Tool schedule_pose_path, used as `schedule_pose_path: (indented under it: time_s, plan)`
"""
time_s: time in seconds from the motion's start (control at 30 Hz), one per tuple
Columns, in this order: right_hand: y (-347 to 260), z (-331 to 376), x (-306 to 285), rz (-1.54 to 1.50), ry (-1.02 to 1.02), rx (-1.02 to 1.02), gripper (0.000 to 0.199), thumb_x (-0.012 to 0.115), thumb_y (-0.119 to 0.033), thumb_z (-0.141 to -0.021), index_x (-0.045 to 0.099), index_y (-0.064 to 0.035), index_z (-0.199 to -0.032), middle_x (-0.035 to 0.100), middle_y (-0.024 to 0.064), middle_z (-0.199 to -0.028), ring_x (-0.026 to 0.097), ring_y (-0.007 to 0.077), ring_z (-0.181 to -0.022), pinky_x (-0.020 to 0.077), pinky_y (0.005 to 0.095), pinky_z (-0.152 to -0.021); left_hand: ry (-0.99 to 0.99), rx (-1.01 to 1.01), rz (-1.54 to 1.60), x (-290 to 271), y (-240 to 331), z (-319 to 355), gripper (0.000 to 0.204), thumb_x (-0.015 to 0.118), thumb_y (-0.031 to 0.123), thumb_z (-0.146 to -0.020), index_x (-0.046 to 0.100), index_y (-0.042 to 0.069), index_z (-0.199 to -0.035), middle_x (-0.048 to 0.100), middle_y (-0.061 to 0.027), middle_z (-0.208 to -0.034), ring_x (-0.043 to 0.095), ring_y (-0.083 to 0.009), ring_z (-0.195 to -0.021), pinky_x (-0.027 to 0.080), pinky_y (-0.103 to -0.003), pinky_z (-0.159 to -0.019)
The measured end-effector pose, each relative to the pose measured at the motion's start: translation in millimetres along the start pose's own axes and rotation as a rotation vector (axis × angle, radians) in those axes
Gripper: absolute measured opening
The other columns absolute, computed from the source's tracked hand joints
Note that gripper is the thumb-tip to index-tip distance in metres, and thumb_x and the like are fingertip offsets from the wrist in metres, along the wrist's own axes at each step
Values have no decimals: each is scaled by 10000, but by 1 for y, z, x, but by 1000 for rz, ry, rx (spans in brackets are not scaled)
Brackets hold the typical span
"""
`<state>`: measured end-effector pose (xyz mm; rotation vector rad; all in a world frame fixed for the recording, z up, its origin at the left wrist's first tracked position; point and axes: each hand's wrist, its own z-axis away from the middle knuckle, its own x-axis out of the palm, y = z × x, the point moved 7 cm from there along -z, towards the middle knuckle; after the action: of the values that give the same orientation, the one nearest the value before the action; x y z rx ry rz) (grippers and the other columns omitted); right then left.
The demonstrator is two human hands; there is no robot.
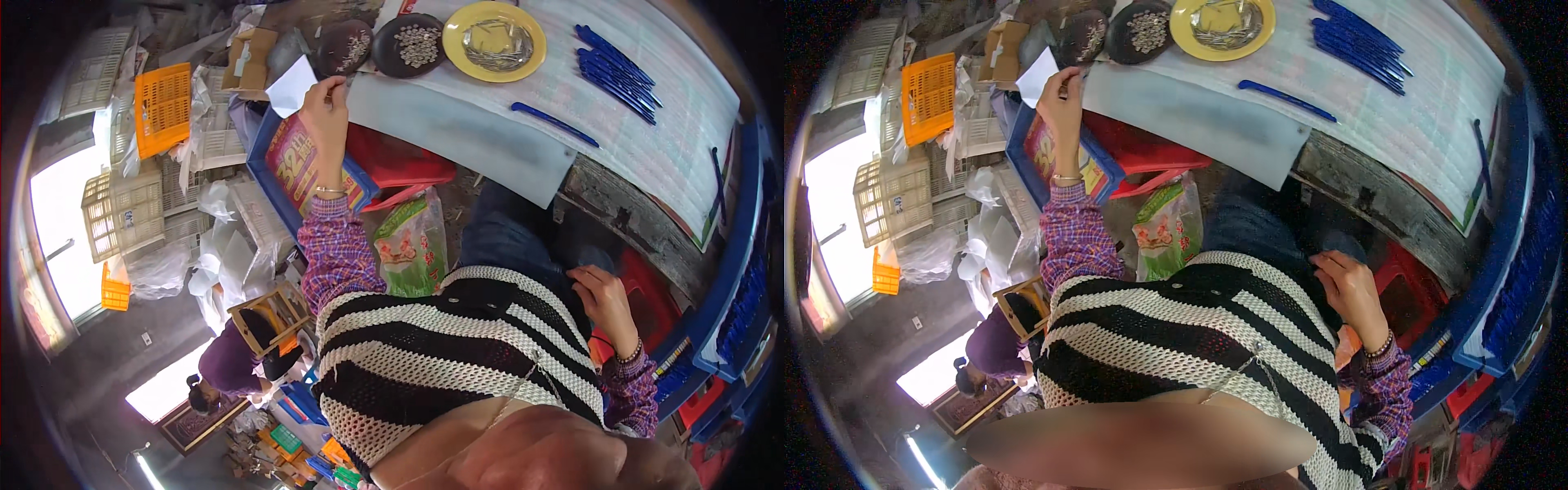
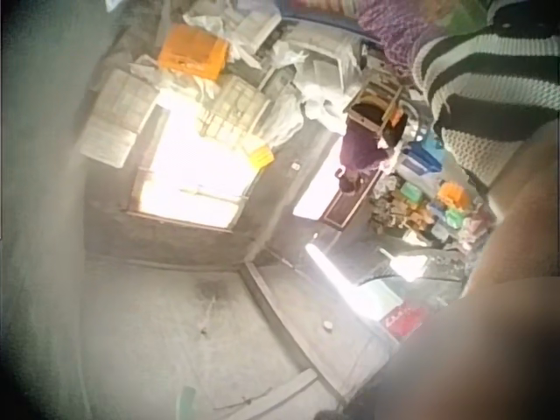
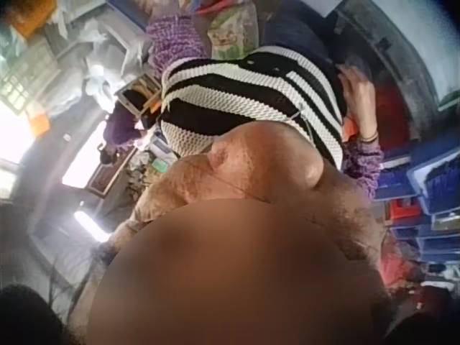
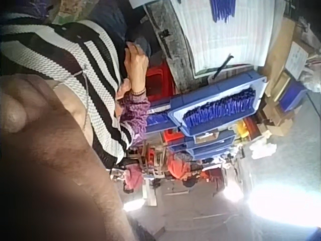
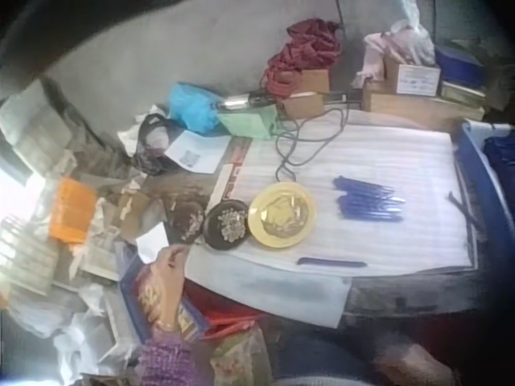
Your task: Assembling plastic pens by inserting ink refills and attaching caps at a manual workstation.
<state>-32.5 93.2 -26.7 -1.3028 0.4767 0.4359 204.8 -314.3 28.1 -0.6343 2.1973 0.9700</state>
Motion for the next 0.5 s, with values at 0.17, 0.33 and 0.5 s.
schedule_pose_path:
  time_s: [0.17, 0.33, 0.5]
  plan:
    - [-3, 2, -9, 10, 50, -41, 173, 624, -46, -753, 639, -24, -924, 614, 133, -858, 598, 338, -757, 484, 391, -640, -242, 206, 275, 34, 108, 0, 128, 640, 16, -756, 667, 55, -875, 641, -87, -780, 584, -192, -661, 465, -274, -622]
    - [3, 7, -11, 19, 125, -58, 170, 628, -63, -754, 636, -25, -919, 594, 122, -821, 592, 322, -720, 474, 389, -614, -569, 464, 496, 85, 227, 33, 196, 653, 9, -703, 659, 45, -895, 642, -91, -858, 588, -252, -801, 463, -323, -726]
    - [1, 23, -12, 14, 150, -72, 175, 628, -66, -756, 638, -23, -925, 588, 119, -806, 590, 313, -704, 470, 386, -601, -653, 704, 422, 127, 274, 65, 242, 644, 48, -696, 640, 53, -938, 591, -95, -938, 540, -297, -920, 443, -387, -820]
